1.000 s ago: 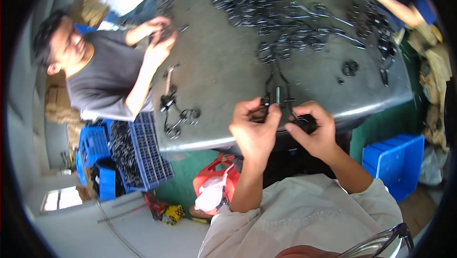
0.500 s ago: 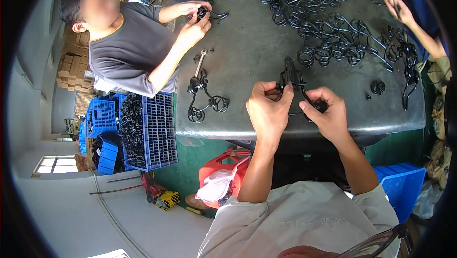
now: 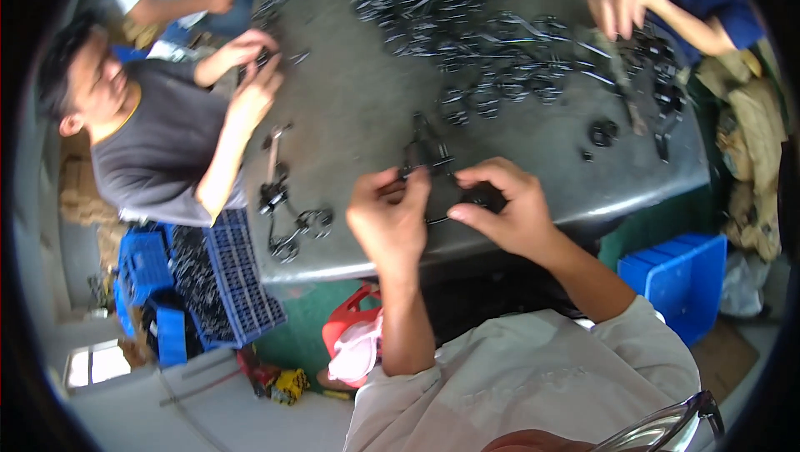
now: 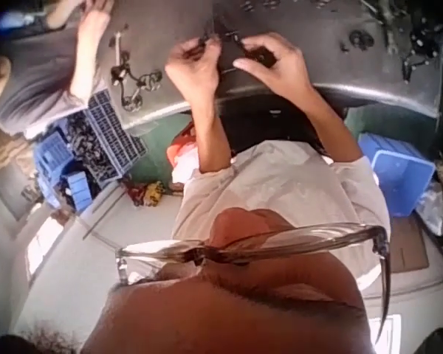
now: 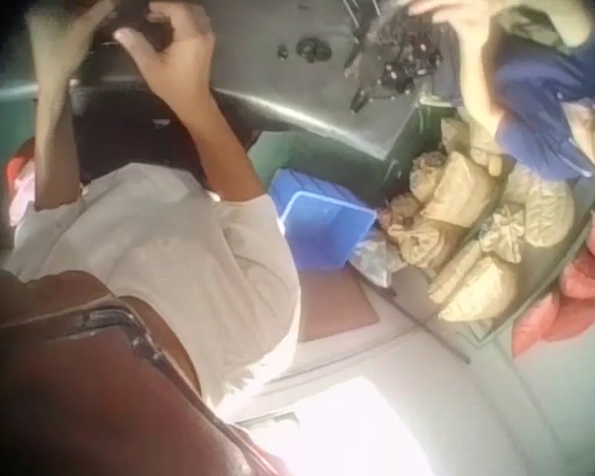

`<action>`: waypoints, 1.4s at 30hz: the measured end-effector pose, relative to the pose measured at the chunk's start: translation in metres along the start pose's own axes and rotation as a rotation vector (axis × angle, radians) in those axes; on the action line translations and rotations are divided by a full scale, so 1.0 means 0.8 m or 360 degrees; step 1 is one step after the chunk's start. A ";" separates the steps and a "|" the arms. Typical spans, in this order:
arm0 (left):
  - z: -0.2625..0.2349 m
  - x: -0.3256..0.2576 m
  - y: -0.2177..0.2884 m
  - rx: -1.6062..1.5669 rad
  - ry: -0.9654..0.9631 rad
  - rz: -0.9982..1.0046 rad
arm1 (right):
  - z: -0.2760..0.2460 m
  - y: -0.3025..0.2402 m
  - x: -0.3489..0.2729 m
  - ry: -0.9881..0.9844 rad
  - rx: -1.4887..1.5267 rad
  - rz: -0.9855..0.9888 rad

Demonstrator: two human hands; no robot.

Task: Assembling small black metal wire components and hardware by hand using a wrench in a workshop setting.

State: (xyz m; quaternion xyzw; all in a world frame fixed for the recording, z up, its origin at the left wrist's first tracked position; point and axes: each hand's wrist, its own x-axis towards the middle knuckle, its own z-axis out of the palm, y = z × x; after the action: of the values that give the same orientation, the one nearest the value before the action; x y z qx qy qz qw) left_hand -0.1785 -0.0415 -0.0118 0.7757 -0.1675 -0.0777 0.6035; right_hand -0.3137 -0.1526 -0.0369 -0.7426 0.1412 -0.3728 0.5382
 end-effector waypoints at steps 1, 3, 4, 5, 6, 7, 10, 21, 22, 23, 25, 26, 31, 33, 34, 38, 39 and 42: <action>0.001 0.001 -0.006 -0.0085 -0.0037 -0.0024 | -0.005 -0.002 0.000 0.0085 -0.0130 -0.0159; -0.003 0.006 -0.011 0.0072 -0.0064 0.0078 | -0.026 -0.018 -0.009 0.0206 -0.0379 -0.0296; -0.004 0.005 -0.007 0.0035 -0.0068 0.0069 | -0.041 -0.022 -0.017 0.0264 -0.0368 -0.0308; -0.010 0.008 -0.012 0.0059 -0.0074 0.0137 | -0.062 -0.023 -0.024 0.0286 -0.0449 -0.0292; -0.006 0.006 -0.002 0.0010 -0.0081 0.0064 | -0.082 -0.020 -0.034 0.0424 -0.0483 -0.0229; -0.008 0.009 -0.010 -0.0025 -0.0090 0.0097 | -0.098 -0.019 -0.041 0.0561 -0.0499 -0.0177; -0.004 0.010 -0.007 -0.0120 -0.0126 0.0042 | -0.160 -0.008 -0.055 0.0835 -0.0638 0.0162; 0.012 0.005 -0.014 0.0042 -0.0121 0.0096 | -0.186 -0.019 -0.025 0.0516 -0.0949 -0.0009; 0.005 0.007 -0.013 0.0029 -0.0096 0.0098 | -0.192 -0.025 -0.018 0.0589 -0.1020 0.0173; 0.002 0.006 -0.006 0.0005 -0.0086 0.0095 | -0.209 -0.017 -0.012 0.0725 -0.0968 0.0195; -0.001 0.004 -0.001 0.0016 -0.0067 0.0068 | -0.235 -0.019 -0.004 0.0707 -0.0837 0.0361; -0.004 0.006 -0.001 0.0027 -0.0084 0.0051 | -0.240 -0.023 -0.002 0.0719 -0.0859 0.0361; 0.002 0.006 -0.004 -0.0012 -0.0085 0.0069 | -0.235 -0.006 -0.003 0.0054 -0.1253 0.0140; 0.002 0.005 -0.002 0.0000 -0.0076 0.0066 | -0.234 0.007 -0.006 0.0016 -0.1290 0.0156; 0.003 0.005 0.000 0.0000 -0.0078 0.0065 | -0.235 0.011 -0.006 0.0000 -0.1283 0.0172; 0.003 0.003 0.001 -0.0027 -0.0068 0.0024 | -0.235 0.001 0.003 0.0033 -0.1135 0.0431; 0.004 0.003 0.002 -0.0021 -0.0061 0.0037 | -0.234 0.003 0.002 0.0032 -0.1139 0.0430; 0.004 0.002 0.000 -0.0065 -0.0070 0.0026 | -0.231 0.009 -0.003 0.0115 -0.1292 0.0349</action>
State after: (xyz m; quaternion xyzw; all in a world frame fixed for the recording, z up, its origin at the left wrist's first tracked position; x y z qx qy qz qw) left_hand -0.1777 -0.0448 -0.0124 0.7598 -0.1855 -0.0931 0.6161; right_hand -0.4444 -0.2817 -0.0183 -0.8614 0.3736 -0.2532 0.2332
